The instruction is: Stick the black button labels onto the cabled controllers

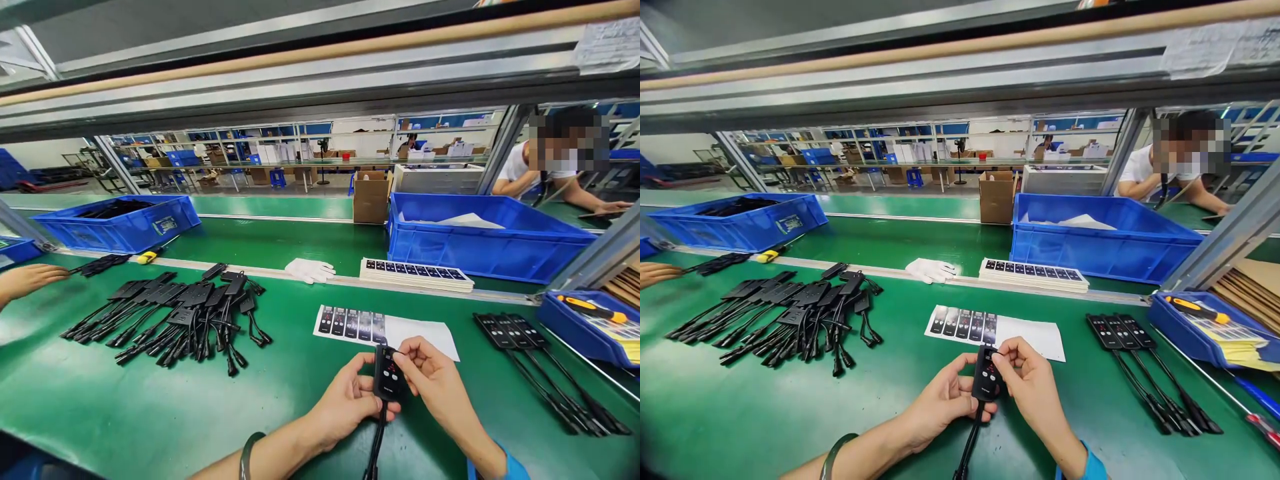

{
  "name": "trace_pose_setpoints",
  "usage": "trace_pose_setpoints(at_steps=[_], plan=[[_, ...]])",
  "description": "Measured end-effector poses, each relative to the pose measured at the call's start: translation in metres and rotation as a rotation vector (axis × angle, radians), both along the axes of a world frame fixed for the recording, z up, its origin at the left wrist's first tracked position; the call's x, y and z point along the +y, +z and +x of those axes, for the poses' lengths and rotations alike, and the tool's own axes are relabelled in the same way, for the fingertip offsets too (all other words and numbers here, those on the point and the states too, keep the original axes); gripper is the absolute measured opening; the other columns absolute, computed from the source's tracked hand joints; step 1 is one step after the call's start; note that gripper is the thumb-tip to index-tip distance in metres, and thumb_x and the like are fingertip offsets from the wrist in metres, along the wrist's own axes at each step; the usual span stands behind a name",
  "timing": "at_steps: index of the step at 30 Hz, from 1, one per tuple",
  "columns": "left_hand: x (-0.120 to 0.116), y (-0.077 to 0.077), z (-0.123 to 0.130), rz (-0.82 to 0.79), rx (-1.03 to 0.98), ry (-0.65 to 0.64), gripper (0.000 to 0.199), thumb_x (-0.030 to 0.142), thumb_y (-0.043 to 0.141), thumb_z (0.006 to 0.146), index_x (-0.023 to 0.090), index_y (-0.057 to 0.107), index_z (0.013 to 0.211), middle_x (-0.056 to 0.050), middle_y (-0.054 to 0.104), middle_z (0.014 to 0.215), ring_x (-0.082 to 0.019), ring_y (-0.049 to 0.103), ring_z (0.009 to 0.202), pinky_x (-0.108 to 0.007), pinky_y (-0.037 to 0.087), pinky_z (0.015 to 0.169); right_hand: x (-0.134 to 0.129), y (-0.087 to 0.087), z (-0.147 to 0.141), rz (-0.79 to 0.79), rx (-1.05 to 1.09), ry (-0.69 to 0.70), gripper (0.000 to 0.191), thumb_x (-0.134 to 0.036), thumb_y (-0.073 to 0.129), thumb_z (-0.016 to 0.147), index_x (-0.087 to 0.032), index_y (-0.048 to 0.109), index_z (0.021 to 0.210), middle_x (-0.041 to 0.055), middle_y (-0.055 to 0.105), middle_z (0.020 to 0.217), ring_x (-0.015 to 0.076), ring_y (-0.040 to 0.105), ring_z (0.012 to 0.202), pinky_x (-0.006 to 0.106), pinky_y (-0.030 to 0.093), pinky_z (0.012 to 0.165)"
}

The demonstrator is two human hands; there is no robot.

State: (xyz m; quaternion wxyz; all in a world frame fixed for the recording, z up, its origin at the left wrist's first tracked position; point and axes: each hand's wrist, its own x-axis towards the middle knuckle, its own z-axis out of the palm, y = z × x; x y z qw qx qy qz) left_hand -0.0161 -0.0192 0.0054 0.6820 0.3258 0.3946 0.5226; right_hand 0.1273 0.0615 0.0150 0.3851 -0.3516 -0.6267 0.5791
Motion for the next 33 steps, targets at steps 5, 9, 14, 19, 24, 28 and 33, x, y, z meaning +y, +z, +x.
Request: trace_pose_setpoints(at_steps=[5,9,14,19,24,28,33], plan=[[-0.001,0.0,0.001,-0.001,-0.014,-0.025,0.055,0.018,0.074,0.064,0.015,0.042,0.109,-0.01,0.068,0.087,-0.02,0.067,0.078,-0.031,0.051,0.073,-0.003,0.004,-0.001,-0.011,-0.026,-0.012,0.038,-0.053,0.068,0.07,-0.018,0.054,0.072,-0.0031,0.049,0.058,0.0066,0.038,0.042,0.018,0.031,0.036],[-0.001,-0.002,0.002,-0.009,-0.008,-0.035,0.056,0.019,0.074,0.064,0.015,0.042,0.109,-0.012,0.068,0.089,-0.022,0.067,0.08,-0.032,0.051,0.074,-0.004,0.006,0.0,-0.001,-0.044,-0.004,0.037,-0.053,0.068,0.07,-0.018,0.055,0.071,-0.0041,0.048,0.055,0.0071,0.039,0.042,0.019,0.032,0.038],[-0.001,-0.004,0.001,-0.003,-0.008,-0.043,0.056,0.025,0.076,0.066,0.016,0.042,0.109,-0.012,0.067,0.09,-0.023,0.067,0.082,-0.033,0.051,0.074,-0.004,0.007,0.0,-0.006,-0.051,-0.015,0.038,-0.054,0.068,0.069,-0.018,0.054,0.071,-0.0051,0.046,0.053,0.0075,0.038,0.041,0.02,0.031,0.038],[-0.001,-0.005,0.002,0.024,0.024,-0.044,0.056,0.033,0.076,0.068,0.016,0.042,0.109,-0.009,0.068,0.082,-0.019,0.067,0.076,-0.031,0.05,0.072,-0.006,0.005,0.001,0.023,-0.073,-0.031,0.035,-0.051,0.066,0.072,-0.018,0.055,0.073,-0.0045,0.048,0.055,0.0072,0.039,0.042,0.02,0.031,0.039],[-0.001,-0.004,0.004,0.051,0.041,-0.048,0.059,0.036,0.076,0.068,0.015,0.04,0.11,-0.009,0.068,0.08,-0.016,0.065,0.071,-0.029,0.05,0.072,-0.005,0.003,0.0,0.015,-0.064,-0.026,0.033,-0.048,0.067,0.072,-0.018,0.054,0.073,-0.0047,0.047,0.055,0.0068,0.038,0.041,0.02,0.03,0.039],[-0.001,-0.007,0.004,0.06,0.041,-0.048,0.06,0.038,0.076,0.068,0.015,0.039,0.11,-0.009,0.067,0.081,-0.017,0.065,0.073,-0.03,0.05,0.072,-0.005,0.002,0.0,-0.002,-0.062,-0.025,0.033,-0.048,0.067,0.072,-0.017,0.054,0.073,-0.005,0.047,0.055,0.0061,0.037,0.041,0.019,0.028,0.038],[-0.001,-0.009,0.004,0.071,0.054,-0.034,0.062,0.037,0.076,0.068,0.015,0.039,0.112,-0.008,0.067,0.08,-0.016,0.065,0.072,-0.029,0.05,0.071,-0.004,0.002,0.0,-0.045,-0.06,-0.026,0.034,-0.048,0.068,0.07,-0.017,0.053,0.073,-0.0057,0.045,0.053,0.0061,0.036,0.04,0.019,0.027,0.038]])
